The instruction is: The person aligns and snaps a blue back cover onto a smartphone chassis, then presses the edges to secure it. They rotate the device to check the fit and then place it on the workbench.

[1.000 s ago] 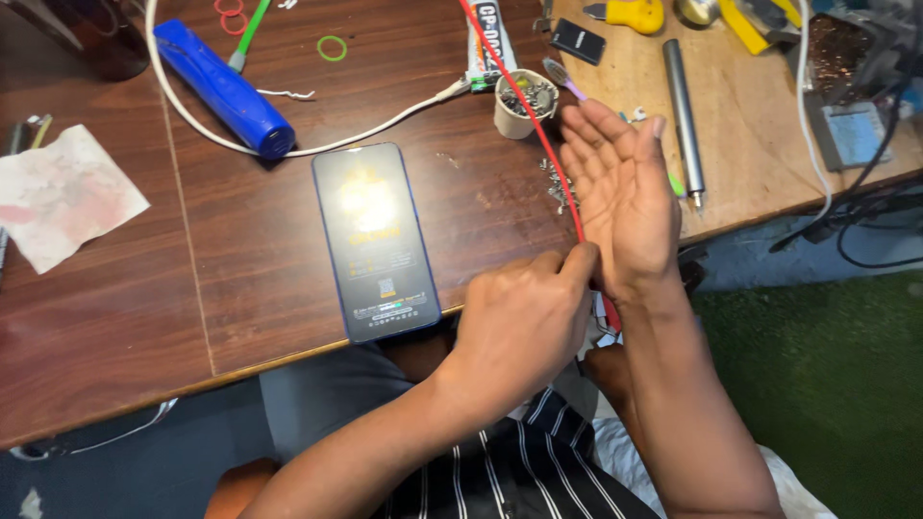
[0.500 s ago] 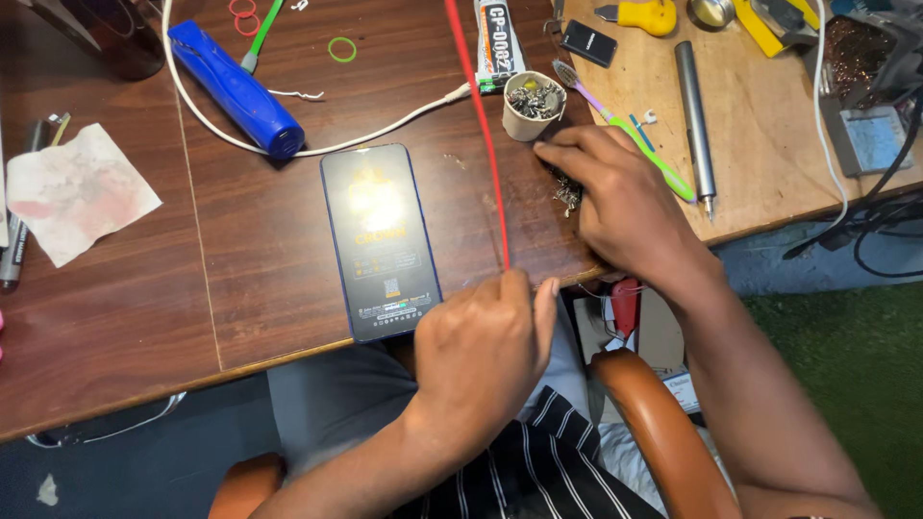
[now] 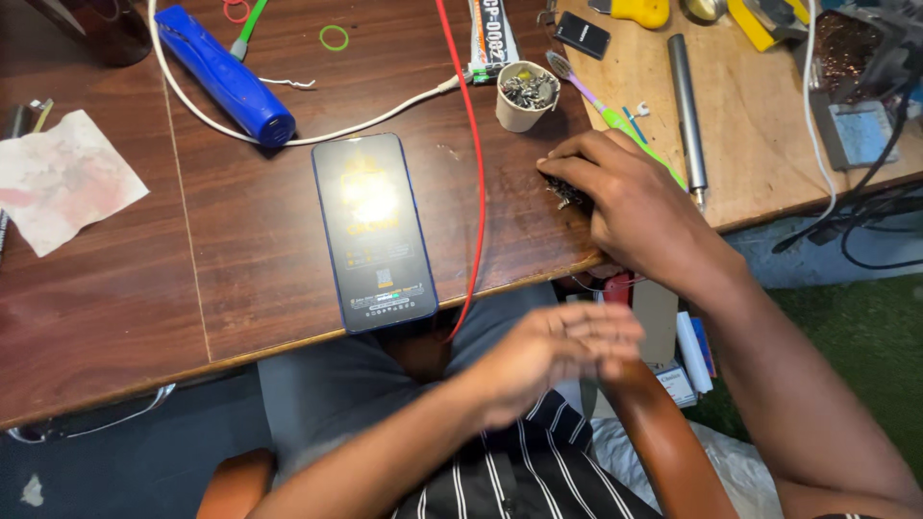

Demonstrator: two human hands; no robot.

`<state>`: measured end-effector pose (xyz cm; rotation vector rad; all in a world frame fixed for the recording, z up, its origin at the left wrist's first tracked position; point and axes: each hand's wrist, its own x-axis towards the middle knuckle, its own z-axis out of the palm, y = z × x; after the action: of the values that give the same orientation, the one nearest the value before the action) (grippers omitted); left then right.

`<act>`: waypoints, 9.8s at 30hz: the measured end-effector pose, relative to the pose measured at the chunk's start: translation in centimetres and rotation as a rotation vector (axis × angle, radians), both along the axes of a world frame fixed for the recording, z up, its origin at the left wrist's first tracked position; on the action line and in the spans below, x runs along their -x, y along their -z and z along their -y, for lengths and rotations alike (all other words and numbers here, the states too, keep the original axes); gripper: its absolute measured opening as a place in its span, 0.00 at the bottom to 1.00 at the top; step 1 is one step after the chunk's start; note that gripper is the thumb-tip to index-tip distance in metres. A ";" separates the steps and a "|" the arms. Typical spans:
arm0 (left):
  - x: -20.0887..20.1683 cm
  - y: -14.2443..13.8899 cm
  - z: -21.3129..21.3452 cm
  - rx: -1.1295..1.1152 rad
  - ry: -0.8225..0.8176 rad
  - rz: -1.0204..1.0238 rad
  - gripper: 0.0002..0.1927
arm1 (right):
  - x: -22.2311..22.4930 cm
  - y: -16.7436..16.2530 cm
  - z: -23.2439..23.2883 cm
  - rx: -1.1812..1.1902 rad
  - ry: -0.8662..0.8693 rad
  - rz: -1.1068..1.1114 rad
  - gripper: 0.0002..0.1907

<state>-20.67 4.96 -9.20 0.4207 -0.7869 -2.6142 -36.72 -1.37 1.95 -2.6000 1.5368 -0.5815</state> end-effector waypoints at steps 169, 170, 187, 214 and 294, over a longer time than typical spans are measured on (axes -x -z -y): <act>-18.2 -8.3 5.4 1.187 -1.270 1.039 0.06 | -2.9 0.1 13.2 -0.420 0.028 1.406 0.39; -18.2 -8.3 5.4 1.191 -1.272 1.043 0.06 | -3.0 -0.1 13.2 -0.429 -0.004 1.370 0.40; -18.2 -8.6 5.4 1.172 -1.261 1.044 0.06 | -2.7 -2.8 10.3 -0.141 0.101 0.787 0.25; -18.2 -7.9 5.4 1.159 -1.233 1.074 0.07 | -0.2 0.0 3.6 0.250 0.231 0.275 0.24; -18.1 -8.2 5.5 1.160 -1.245 1.128 0.07 | 0.5 1.6 11.5 0.046 0.002 0.055 0.23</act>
<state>-2.55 -0.53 -1.03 1.3652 -1.4545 -0.4356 -37.20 -12.84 0.33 -2.5932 1.5281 -0.6904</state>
